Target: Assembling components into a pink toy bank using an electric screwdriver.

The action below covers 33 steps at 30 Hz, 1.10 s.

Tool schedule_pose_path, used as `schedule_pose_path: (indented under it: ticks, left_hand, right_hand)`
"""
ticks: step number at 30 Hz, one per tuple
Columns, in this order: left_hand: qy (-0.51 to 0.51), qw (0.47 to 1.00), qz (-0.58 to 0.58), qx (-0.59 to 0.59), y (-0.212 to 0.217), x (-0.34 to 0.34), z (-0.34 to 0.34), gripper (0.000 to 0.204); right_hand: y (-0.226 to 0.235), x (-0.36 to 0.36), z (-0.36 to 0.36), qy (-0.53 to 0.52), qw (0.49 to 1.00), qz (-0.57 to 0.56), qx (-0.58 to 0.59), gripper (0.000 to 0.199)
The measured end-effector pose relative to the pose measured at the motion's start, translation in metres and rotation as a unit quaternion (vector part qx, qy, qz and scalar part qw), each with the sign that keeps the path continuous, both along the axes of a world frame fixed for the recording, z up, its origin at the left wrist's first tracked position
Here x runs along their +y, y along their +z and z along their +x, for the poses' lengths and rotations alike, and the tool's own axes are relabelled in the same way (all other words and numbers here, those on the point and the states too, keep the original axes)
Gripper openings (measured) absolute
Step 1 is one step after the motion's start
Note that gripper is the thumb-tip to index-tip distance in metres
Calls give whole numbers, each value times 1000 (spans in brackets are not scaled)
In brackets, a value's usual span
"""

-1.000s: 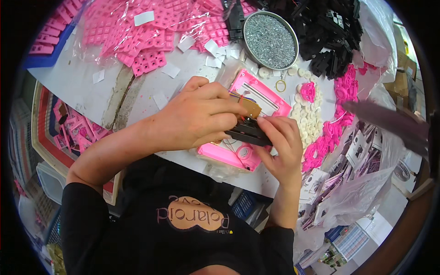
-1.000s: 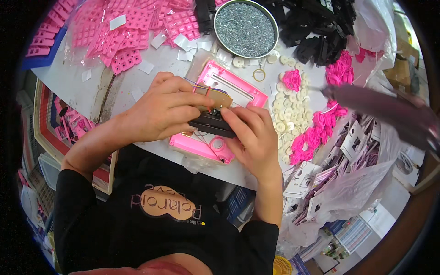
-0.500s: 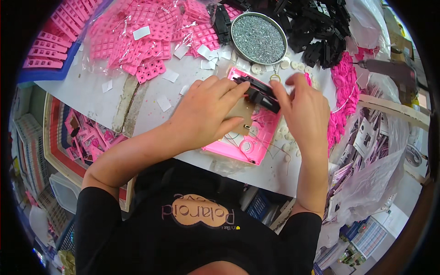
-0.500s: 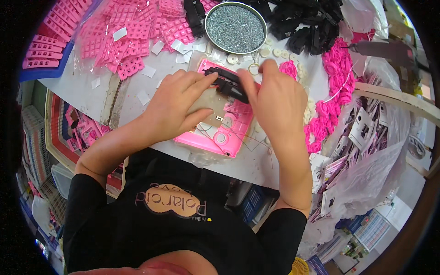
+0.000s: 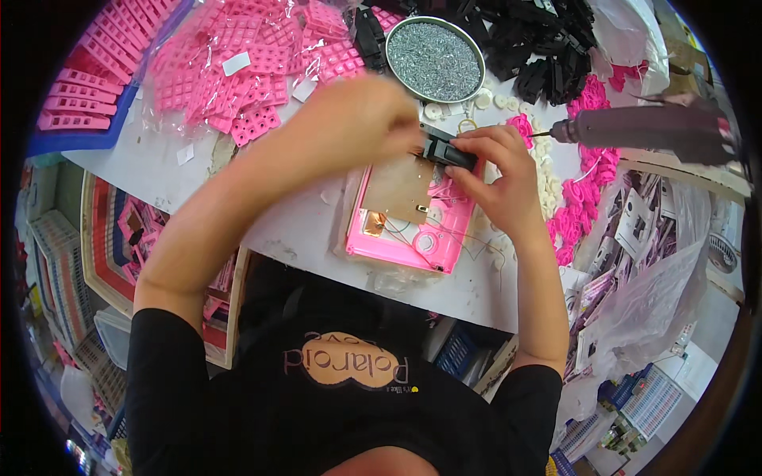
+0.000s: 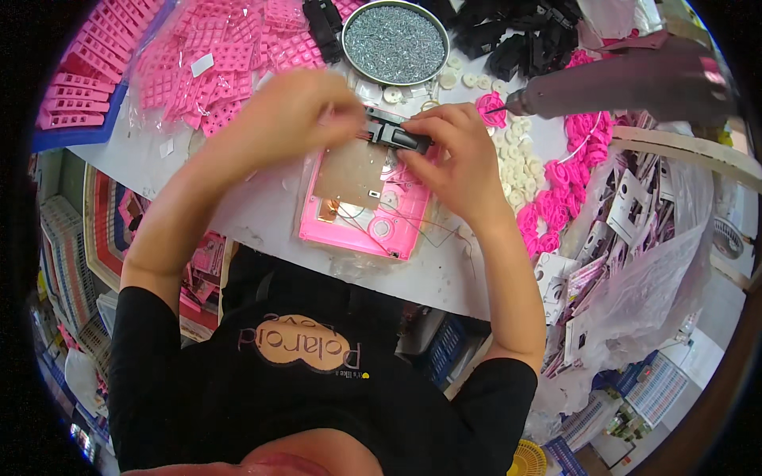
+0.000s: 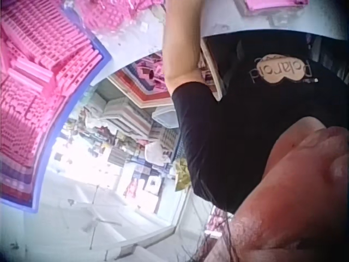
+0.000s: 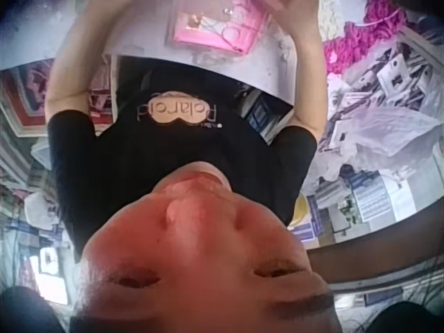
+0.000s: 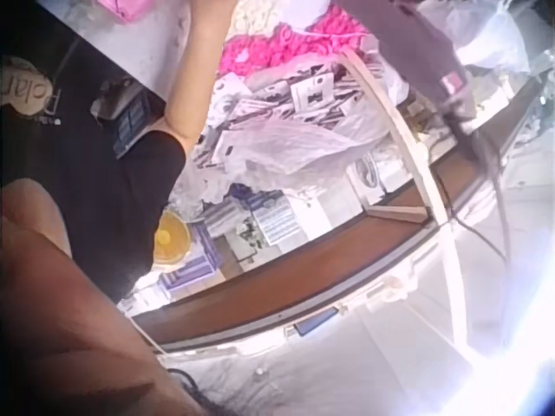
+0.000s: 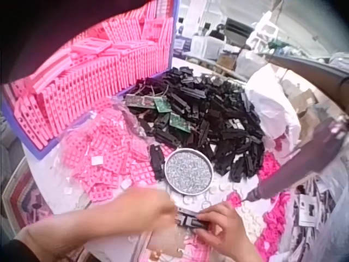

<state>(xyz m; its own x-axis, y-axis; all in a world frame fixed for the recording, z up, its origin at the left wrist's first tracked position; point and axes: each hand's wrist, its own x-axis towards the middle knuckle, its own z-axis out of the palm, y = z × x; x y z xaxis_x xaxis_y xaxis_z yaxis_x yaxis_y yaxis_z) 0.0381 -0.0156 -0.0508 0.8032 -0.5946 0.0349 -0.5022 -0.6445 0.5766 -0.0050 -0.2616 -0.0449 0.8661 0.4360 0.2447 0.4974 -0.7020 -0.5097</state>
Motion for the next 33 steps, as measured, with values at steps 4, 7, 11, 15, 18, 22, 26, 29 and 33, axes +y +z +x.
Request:
schedule_pose_path:
  ticks: [4, 7, 11, 15, 18, 22, 26, 29, 33]
  left_hand:
    - [83, 964, 53, -247, -38, -30, 77, 18]
    - [31, 968, 136, -209, -41, -46, 88, 16]
    - [33, 959, 87, -267, -49, -47, 88, 19]
    - [36, 971, 115, -206, -36, -52, 95, 21]
    - [19, 987, 22, -158, -19, -50, 87, 19]
    - [-45, 966, -125, -222, -6, -24, 19, 11]
    - [-78, 973, -149, -158, -3, -15, -37, 12]
    - [-52, 962, -256, -78, -4, -20, -50, 12]
    - [-33, 953, -301, 6, -1, -23, -56, 11]
  right_hand:
    - [-10, -3, -1, -5, 998, 50, 49, 37]
    - [12, -15, -4, 20, 993, 47, 110, 53]
    - [53, 15, 7, 17, 873, 465, 147, 87]
    - [80, 26, 21, 118, 844, 485, 195, 85]
    - [83, 22, 27, 167, 842, 463, 221, 82]
    - [76, 20, 16, 56, 840, 495, 215, 85]
    - [86, 19, 10, 27, 899, 426, 95, 84]
    - [90, 45, -7, 62, 831, 542, 114, 81]
    - [70, 52, -19, 91, 818, 556, 112, 79]
